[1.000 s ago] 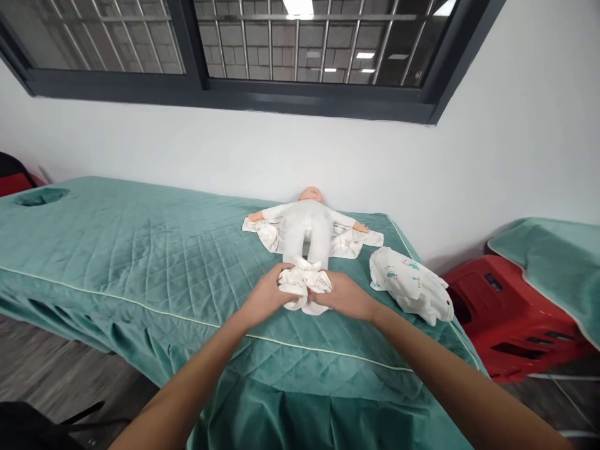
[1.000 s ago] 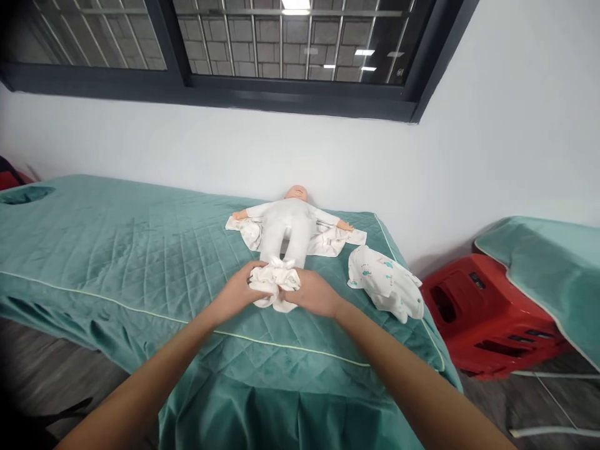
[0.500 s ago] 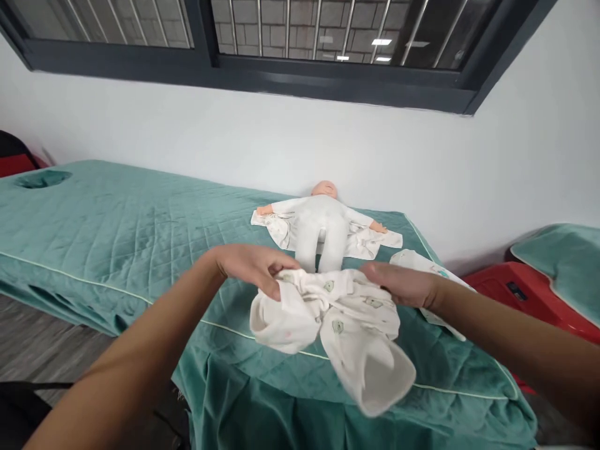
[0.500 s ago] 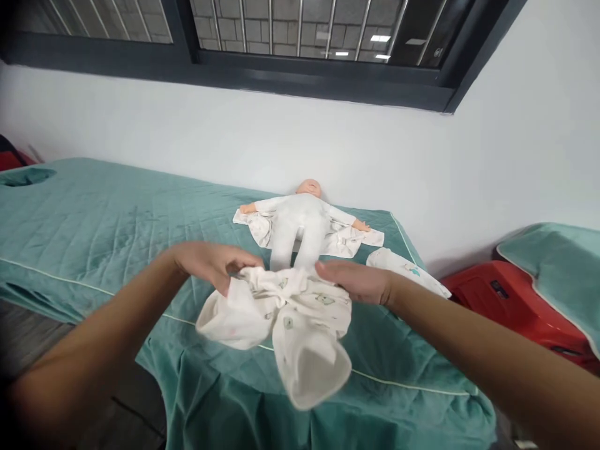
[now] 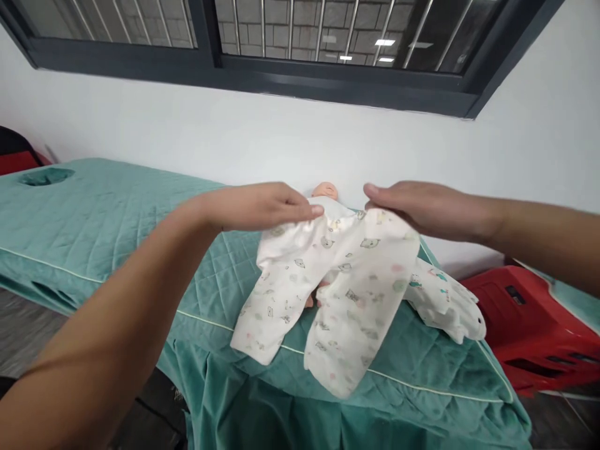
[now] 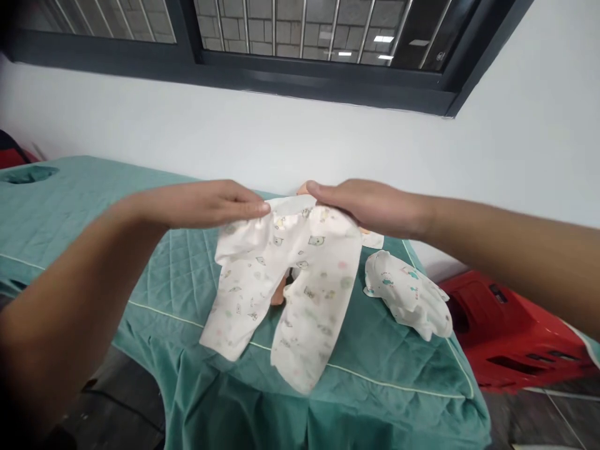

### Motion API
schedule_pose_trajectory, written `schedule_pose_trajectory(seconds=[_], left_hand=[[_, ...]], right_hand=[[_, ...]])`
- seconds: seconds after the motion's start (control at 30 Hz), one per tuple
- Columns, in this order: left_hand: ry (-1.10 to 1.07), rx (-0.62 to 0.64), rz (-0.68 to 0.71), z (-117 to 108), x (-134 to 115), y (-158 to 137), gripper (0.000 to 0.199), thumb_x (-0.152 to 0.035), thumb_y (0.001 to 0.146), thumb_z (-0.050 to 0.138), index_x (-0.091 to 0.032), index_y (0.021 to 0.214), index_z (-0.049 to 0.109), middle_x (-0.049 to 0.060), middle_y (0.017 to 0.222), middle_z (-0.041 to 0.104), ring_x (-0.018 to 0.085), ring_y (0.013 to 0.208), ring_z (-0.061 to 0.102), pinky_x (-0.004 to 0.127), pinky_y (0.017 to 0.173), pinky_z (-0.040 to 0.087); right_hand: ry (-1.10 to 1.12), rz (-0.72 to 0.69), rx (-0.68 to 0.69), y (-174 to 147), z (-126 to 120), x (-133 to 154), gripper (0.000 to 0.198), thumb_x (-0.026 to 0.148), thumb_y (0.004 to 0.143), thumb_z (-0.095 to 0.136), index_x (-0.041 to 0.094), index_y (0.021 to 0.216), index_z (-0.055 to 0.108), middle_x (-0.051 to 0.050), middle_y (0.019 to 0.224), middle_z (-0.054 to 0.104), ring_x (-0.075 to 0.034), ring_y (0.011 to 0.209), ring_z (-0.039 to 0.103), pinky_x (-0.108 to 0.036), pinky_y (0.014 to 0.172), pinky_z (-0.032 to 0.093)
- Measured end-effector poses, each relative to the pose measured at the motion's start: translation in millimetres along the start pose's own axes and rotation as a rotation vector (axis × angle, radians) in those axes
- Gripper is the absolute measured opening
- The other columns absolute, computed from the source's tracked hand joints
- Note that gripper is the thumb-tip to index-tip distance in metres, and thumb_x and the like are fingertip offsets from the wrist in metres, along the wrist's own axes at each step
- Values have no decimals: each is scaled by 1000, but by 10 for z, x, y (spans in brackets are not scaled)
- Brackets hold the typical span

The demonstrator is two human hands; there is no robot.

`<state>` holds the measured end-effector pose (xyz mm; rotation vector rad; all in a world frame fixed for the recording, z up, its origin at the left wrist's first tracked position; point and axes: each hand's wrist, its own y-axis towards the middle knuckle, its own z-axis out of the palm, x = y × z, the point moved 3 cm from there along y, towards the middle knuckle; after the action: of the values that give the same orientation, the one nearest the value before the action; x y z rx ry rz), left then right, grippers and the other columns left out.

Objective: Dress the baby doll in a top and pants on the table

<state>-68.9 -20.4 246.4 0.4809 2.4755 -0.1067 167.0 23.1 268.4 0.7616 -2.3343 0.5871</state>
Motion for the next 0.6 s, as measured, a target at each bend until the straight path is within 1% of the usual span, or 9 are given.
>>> schedule_pose_trajectory(seconds=[0.03,0.07,0.13,0.23,0.3,0.37,0.43,0.53,0.6], left_hand=[[23,34,8,-36,-77,16,36,-54,83,57,-21,79,70,1,70,60,15,65,51,26,64,36],[62,100,19,-55,-151,31,35,-53,83,58,-21,78,70,1,69,59,15,64,50,27,63,35],[154,207,36,-64,-279,50,31,-51,79,62,-21,74,69,1,67,58,15,61,48,27,62,33],[233,300,36,-9,-416,43,23,-44,73,68,-21,71,69,1,64,58,16,60,49,28,61,32],[273,296,38,40,-493,27,17,-38,70,68,-22,72,68,1,62,58,17,62,51,29,61,32],[309,234,56,67,-572,20,11,-31,68,68,-21,73,67,1,62,56,18,65,54,29,63,34],[330,115,83,46,-642,26,10,-27,68,66,-20,75,66,1,65,55,19,71,57,30,67,37],[293,-100,118,-83,-669,24,14,-31,71,66,-19,79,67,1,71,56,21,79,61,31,74,43],[222,-209,117,-209,-605,-20,23,-39,73,69,-18,82,69,1,75,60,22,82,63,34,78,47]], right_hand=[[-12,-8,-22,10,-43,69,63,77,82,50,20,86,76,-7,76,70,-23,75,63,-36,76,51],[-29,-18,-23,21,-69,129,63,78,82,50,20,86,76,-7,77,70,-22,75,63,-36,76,51],[-81,-27,29,41,-76,218,60,77,80,55,21,85,76,-6,78,71,-22,76,63,-35,75,51],[-173,-7,209,43,-8,270,52,74,73,66,24,82,76,-4,77,71,-23,80,65,-33,72,52],[-237,28,369,19,56,266,48,71,68,72,24,78,76,-2,74,71,-22,80,67,-32,70,53],[-290,59,482,-14,88,262,46,68,64,77,23,76,76,-1,72,72,-22,78,68,-31,68,54],[-322,76,486,-43,50,277,45,65,61,80,22,76,76,-1,74,73,-22,79,69,-30,69,55],[-318,31,366,-109,-163,335,45,60,68,78,20,89,78,-2,89,76,-23,93,70,-32,79,55],[-282,-86,217,-195,-396,383,42,55,77,72,20,100,77,-1,104,75,-23,106,67,-35,91,52]])
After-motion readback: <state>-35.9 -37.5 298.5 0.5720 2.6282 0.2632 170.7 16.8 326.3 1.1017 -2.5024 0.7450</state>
